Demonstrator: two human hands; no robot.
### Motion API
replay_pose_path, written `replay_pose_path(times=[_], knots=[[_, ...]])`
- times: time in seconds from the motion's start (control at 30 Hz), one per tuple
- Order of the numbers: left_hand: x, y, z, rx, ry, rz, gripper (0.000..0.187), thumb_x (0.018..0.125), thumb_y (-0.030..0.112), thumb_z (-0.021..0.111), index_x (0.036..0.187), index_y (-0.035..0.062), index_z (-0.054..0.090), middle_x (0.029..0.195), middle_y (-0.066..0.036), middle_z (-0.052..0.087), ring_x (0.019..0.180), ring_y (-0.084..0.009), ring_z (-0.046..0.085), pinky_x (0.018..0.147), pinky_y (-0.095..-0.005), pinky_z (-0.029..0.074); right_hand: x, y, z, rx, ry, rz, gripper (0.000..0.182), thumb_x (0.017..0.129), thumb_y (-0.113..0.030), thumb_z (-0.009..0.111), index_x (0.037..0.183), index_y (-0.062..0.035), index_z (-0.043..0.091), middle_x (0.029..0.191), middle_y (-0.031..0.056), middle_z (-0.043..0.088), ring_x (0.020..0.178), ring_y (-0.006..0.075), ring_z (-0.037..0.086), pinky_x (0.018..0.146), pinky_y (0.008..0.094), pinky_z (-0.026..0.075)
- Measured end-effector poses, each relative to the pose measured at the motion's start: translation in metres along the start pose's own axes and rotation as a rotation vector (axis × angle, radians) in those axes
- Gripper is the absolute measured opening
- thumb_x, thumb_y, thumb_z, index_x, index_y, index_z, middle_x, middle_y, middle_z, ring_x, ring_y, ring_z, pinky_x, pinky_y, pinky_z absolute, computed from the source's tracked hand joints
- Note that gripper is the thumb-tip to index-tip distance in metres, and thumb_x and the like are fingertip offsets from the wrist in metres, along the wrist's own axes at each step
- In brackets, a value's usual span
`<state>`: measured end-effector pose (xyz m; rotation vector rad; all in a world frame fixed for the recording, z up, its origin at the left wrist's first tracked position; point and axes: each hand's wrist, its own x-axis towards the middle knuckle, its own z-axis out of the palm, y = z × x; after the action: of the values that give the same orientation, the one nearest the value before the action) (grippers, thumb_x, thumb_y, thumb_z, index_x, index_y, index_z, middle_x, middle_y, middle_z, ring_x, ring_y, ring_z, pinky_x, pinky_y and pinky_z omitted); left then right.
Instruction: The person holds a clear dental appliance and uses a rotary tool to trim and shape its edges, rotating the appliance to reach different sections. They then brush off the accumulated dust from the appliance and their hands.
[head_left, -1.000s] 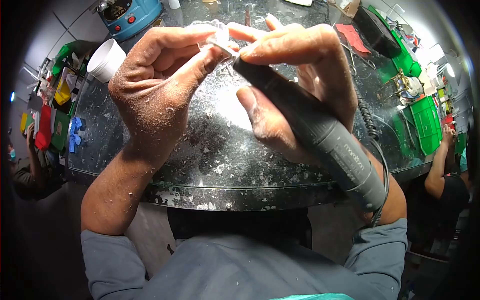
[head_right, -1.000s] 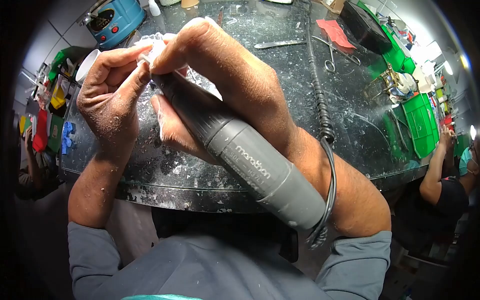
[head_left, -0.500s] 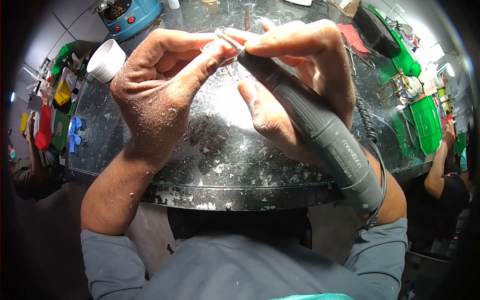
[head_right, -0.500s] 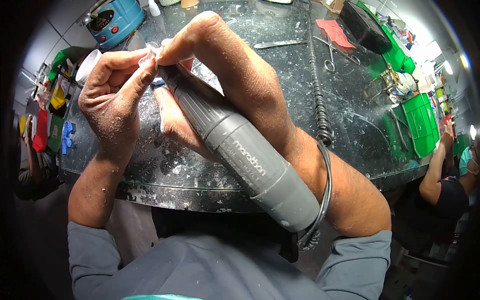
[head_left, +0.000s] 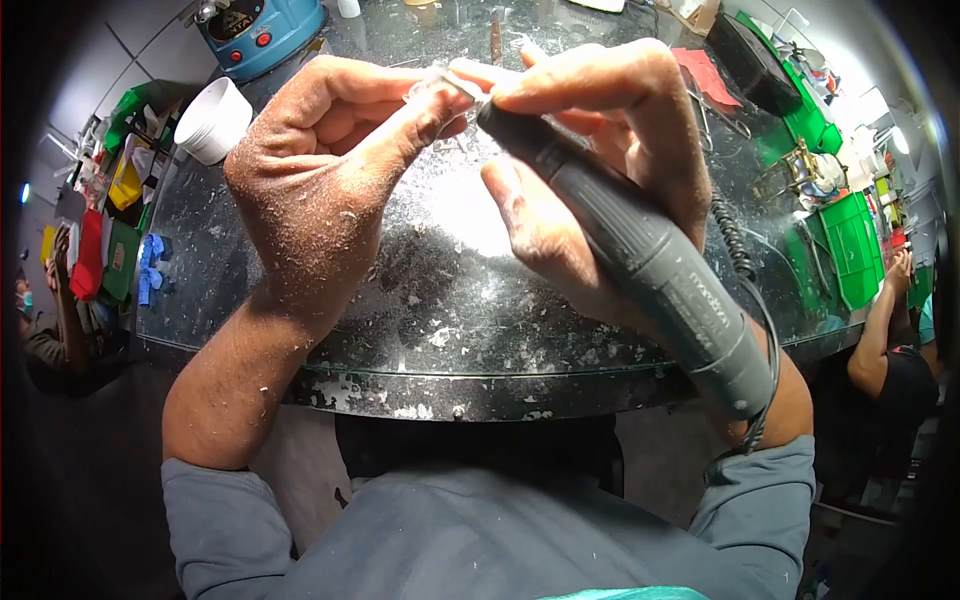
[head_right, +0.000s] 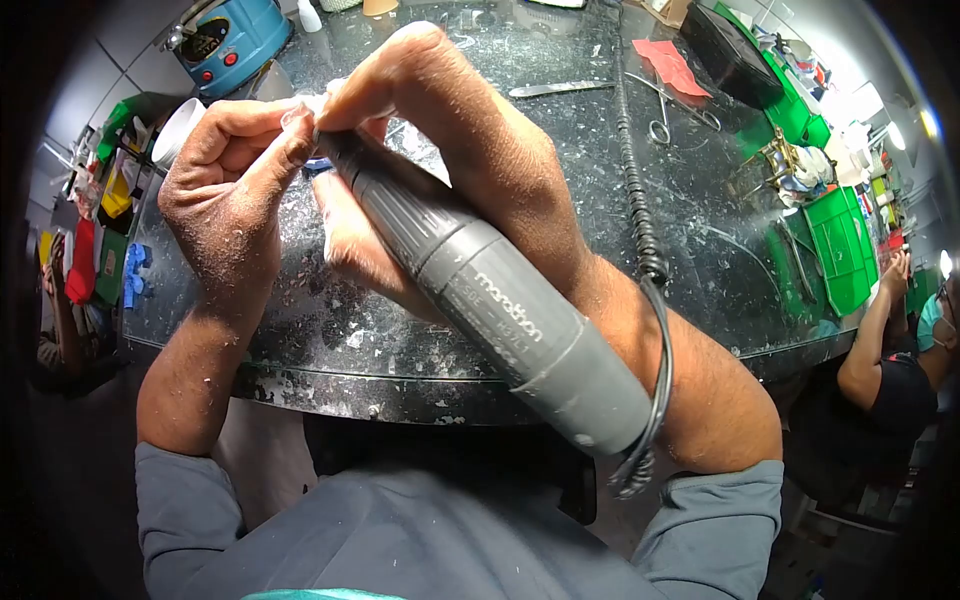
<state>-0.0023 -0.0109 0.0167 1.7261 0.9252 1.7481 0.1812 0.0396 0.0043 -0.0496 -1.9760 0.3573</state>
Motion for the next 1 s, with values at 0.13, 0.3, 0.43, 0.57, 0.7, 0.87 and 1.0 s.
replay_pose_path(times=[0.13, 0.3, 0.43, 0.57, 0.7, 0.87, 1.0], knots=[[0.0, -0.002, -0.004, 0.014, -0.023, 0.019, 0.012, 0.083, -0.004, 0.068, 0.093, -0.0021, 0.062, 0.092, -0.009, 0.069, 0.086, -0.0104, 0.066, 0.081, -0.0223, 0.052, 0.006, -0.019, 0.005, 0.092, 0.062, 0.151, 0.038, 0.075, 0.013, 0.06, 0.109, 0.0032, 0.048, 0.105, 0.0119, 0.052, 0.109, 0.0272, 0.061, 0.098, 0.039, 0.048], [0.0, -0.002, -0.002, 0.039, -0.011, 0.009, 0.013, 0.083, -0.005, 0.067, 0.094, -0.0024, 0.061, 0.094, -0.01, 0.069, 0.087, -0.0108, 0.066, 0.082, -0.0221, 0.052, 0.015, -0.031, 0.015, 0.227, 0.23, 0.175, 0.038, 0.075, 0.014, 0.061, 0.109, 0.0033, 0.048, 0.105, 0.012, 0.052, 0.108, 0.0274, 0.061, 0.098, 0.0394, 0.048], [0.0, 0.0, 0.0, 0.073, -0.008, -0.031, 0.015, 0.083, -0.006, 0.065, 0.096, -0.0027, 0.06, 0.098, -0.012, 0.068, 0.09, -0.0121, 0.065, 0.083, -0.0228, 0.051, 0.006, -0.006, 0.01, -0.019, 0.083, 0.171, 0.038, 0.075, 0.012, 0.062, 0.109, 0.004, 0.048, 0.104, 0.0124, 0.053, 0.109, 0.0297, 0.061, 0.098, 0.0411, 0.048], [-0.001, -0.004, -0.002, 0.082, -0.02, 0.033, 0.016, 0.083, -0.007, 0.064, 0.099, -0.0032, 0.059, 0.1, -0.013, 0.067, 0.093, -0.0133, 0.065, 0.085, -0.0238, 0.051, 0.009, -0.012, 0.016, 0.053, 0.118, -0.122, 0.04, 0.074, 0.009, 0.065, 0.109, 0.0039, 0.047, 0.104, 0.0127, 0.053, 0.11, 0.0313, 0.06, 0.098, 0.042, 0.047], [0.0, -0.002, -0.002, 0.109, -0.013, 0.036, 0.018, 0.084, -0.007, 0.063, 0.101, -0.0038, 0.059, 0.101, -0.014, 0.067, 0.095, -0.0141, 0.065, 0.086, -0.0251, 0.051, 0.01, 0.005, 0.018, 0.078, 0.176, 0.051, 0.039, 0.074, 0.011, 0.064, 0.109, 0.0039, 0.048, 0.103, 0.0132, 0.053, 0.11, 0.0316, 0.06, 0.097, 0.0413, 0.047], [0.0, -0.004, -0.002, 0.111, -0.038, 0.095, 0.018, 0.084, -0.005, 0.064, 0.101, -0.0035, 0.059, 0.101, -0.013, 0.067, 0.095, -0.014, 0.065, 0.086, -0.0253, 0.051, 0.01, -0.009, 0.01, -0.015, 0.065, 0.143, 0.037, 0.073, 0.012, 0.062, 0.107, 0.004, 0.049, 0.102, 0.0132, 0.054, 0.11, 0.0308, 0.06, 0.097, 0.0408, 0.047], [0.0, -0.004, -0.002, 0.087, -0.02, 0.064, 0.019, 0.083, -0.006, 0.066, 0.101, -0.0031, 0.06, 0.101, -0.013, 0.067, 0.095, -0.0138, 0.065, 0.087, -0.0251, 0.051, 0.011, -0.012, 0.01, 0.121, 0.106, 0.005, 0.037, 0.073, 0.013, 0.061, 0.107, 0.0039, 0.049, 0.102, 0.0137, 0.055, 0.11, 0.0293, 0.06, 0.096, 0.0388, 0.048]])
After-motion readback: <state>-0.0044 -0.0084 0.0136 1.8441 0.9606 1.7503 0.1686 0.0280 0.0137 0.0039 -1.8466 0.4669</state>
